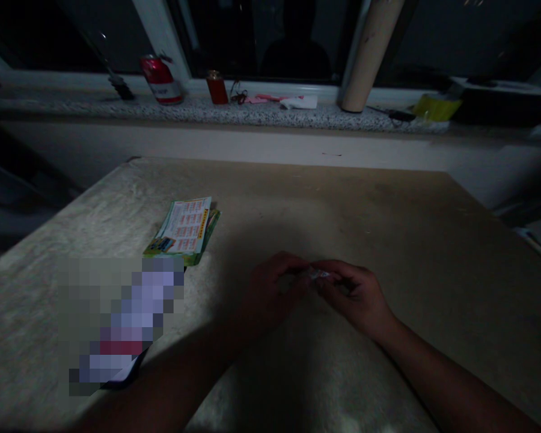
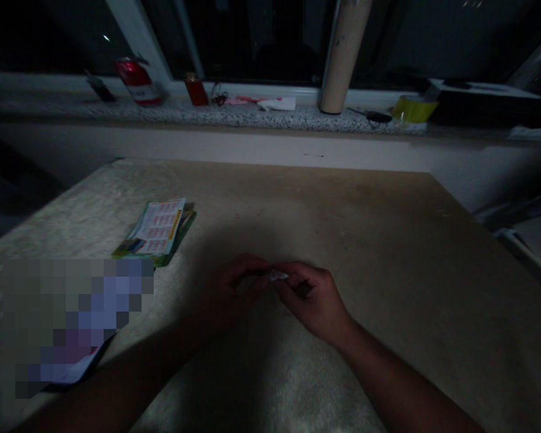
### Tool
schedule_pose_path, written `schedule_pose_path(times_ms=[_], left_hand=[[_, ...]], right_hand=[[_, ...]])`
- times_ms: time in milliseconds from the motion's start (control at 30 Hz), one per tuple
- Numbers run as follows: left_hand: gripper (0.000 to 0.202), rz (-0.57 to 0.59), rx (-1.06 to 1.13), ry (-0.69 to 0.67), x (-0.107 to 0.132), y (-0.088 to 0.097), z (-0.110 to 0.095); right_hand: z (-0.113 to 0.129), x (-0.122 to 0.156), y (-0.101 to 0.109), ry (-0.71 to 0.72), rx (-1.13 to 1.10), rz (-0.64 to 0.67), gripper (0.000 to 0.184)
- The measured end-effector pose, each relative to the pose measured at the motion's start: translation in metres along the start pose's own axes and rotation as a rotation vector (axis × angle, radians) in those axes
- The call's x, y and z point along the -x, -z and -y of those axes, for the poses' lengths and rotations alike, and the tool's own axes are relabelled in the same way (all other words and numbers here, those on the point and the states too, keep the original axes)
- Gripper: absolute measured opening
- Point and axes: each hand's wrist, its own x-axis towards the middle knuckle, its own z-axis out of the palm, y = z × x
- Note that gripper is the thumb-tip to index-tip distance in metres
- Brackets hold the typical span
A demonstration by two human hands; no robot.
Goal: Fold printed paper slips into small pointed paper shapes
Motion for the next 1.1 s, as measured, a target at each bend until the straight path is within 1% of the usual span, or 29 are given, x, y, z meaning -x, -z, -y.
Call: schedule_pose_path(times_ms=[100, 267, 433, 567, 700, 767, 867, 933, 1000, 1100], left_hand=[[0.014, -0.011, -0.015, 0.03, 0.001, 0.0, -0.002], [0.012, -0.021, -0.027, 0.026, 0.0, 0.001, -0.007], [0.009, -0.056, -0.09, 0.012, -0.002, 0.0, -0.005], [0.009, -0.053, -0.132, -0.025, -0.001, -0.001, -0.005], [0.013, -0.033, -0.031, -0.107, 0.002, 0.001, -0.004], [0.015, -0.03, 0.04, -0.107, 0.002, 0.002, -0.004], [0.015, -0.035, 0.191, -0.033, 0.002, 0.002, -0.002], [0.016, -0.048, 0.336, 0.046, 0.0, 0.001, 0.0], [0.025, -0.039, 0.481, 0.147, -0.001, -0.001, 0.003], [0.038, 0.019, 0.623, 0.281, -0.003, -0.004, 0.007]], right_hand=[[0.0, 0.0, -0.001, -0.004, -0.001, 0.004, 0.021], [-0.001, 0.0, -0.002, -0.021, -0.013, 0.027, 0.02], [-0.004, 0.0, -0.002, -0.071, -0.062, 0.049, 0.02], [-0.007, -0.001, -0.001, -0.122, -0.05, 0.03, 0.012], [-0.009, -0.001, 0.0, -0.141, -0.079, 0.015, 0.006], [-0.008, -0.001, 0.0, -0.154, -0.129, 0.031, 0.006], [-0.006, 0.0, -0.002, -0.171, -0.235, 0.043, 0.008], [-0.004, 0.0, -0.003, -0.166, -0.305, 0.046, 0.01], [-0.003, 0.0, -0.003, -0.154, -0.339, 0.05, 0.011], [-0.002, -0.001, -0.003, -0.149, -0.337, 0.064, 0.013]])
